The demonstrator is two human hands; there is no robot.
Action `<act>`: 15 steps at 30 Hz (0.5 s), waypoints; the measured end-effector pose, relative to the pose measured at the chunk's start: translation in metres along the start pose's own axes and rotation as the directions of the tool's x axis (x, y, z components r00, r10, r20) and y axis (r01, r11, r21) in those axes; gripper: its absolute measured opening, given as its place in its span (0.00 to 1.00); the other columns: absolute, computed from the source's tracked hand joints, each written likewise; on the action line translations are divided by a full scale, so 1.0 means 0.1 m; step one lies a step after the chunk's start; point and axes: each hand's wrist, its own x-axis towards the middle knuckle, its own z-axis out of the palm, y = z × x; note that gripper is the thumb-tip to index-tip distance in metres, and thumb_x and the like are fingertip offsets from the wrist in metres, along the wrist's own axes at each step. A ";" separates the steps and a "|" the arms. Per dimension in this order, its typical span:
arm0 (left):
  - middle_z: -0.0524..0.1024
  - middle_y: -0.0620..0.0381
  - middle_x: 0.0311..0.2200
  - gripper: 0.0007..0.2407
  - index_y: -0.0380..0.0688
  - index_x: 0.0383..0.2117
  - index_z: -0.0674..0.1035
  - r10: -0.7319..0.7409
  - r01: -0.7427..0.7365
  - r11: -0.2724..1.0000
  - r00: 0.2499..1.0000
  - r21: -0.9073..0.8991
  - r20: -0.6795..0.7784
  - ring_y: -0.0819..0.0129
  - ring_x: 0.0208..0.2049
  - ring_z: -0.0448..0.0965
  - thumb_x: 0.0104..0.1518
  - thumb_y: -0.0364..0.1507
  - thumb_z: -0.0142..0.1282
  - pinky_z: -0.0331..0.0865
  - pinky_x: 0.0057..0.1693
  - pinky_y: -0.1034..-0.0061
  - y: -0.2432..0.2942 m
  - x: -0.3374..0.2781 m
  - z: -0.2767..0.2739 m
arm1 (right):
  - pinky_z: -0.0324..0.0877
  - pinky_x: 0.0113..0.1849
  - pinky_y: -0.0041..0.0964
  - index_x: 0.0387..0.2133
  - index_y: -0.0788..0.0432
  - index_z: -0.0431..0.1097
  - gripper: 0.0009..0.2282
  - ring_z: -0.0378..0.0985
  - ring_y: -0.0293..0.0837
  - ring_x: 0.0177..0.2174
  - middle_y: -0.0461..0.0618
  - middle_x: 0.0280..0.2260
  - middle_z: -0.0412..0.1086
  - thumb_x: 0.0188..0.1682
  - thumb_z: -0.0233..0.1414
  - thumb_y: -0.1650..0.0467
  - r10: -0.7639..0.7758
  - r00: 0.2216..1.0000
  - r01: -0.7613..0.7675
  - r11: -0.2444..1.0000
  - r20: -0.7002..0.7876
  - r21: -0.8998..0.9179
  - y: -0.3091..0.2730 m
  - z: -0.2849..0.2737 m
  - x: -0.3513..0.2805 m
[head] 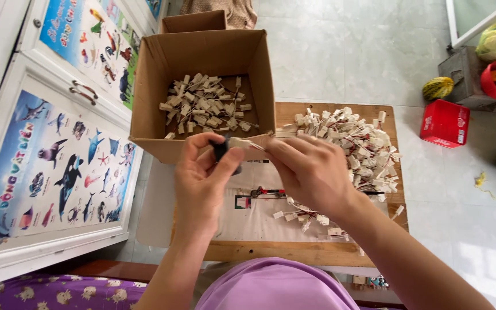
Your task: Taping electrical wire connectors together to assemble harnesses.
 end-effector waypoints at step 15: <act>0.83 0.54 0.34 0.10 0.46 0.46 0.76 -0.136 0.149 0.984 0.982 0.096 -0.133 0.86 0.27 0.71 0.60 0.27 0.60 0.57 0.29 0.88 -0.02 -0.23 -0.39 | 0.69 0.52 0.47 0.49 0.46 0.78 0.14 0.74 0.51 0.50 0.50 0.52 0.73 0.50 0.53 0.69 0.415 0.701 -0.231 0.901 0.580 -0.366 1.92 0.26 -0.24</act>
